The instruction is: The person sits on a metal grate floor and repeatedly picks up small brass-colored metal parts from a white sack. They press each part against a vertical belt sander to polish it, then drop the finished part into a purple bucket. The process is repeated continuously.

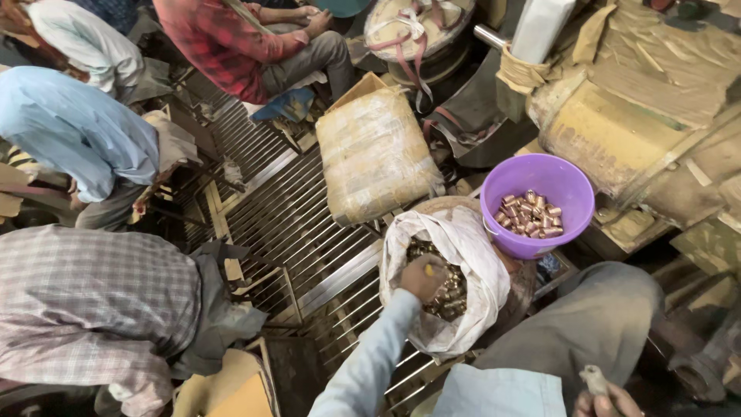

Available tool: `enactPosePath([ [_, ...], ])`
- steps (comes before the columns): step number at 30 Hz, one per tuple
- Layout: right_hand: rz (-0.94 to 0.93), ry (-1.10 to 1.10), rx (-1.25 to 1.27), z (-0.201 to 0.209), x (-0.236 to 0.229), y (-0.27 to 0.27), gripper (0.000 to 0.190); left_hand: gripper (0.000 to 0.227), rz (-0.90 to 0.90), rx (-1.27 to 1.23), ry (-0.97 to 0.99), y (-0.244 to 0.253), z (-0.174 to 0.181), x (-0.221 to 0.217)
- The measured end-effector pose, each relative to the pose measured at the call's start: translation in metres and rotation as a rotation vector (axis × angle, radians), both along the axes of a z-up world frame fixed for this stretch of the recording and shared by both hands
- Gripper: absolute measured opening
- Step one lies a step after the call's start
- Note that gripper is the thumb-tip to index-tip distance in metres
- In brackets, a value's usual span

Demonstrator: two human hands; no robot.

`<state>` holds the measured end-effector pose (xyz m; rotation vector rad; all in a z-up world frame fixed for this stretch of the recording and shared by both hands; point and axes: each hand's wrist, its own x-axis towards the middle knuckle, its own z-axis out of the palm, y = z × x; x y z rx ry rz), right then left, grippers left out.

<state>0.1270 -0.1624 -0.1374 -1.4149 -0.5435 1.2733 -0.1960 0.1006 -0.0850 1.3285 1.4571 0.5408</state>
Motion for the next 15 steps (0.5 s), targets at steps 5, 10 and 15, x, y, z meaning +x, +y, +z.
enactPosePath([
  [5,-0.044,0.264,0.028,0.026,-0.021,-0.011,0.050,0.023,-0.201,-0.280,-0.664,-0.046,0.073,0.017],
  [10,0.132,0.351,0.076,0.105,-0.038,0.004,0.038,0.023,-0.649,-0.552,-0.775,-0.088,0.118,0.075],
  [15,-0.008,0.380,0.201,0.137,-0.041,-0.003,0.033,0.017,-0.641,-0.656,-0.871,-0.105,0.115,0.111],
])
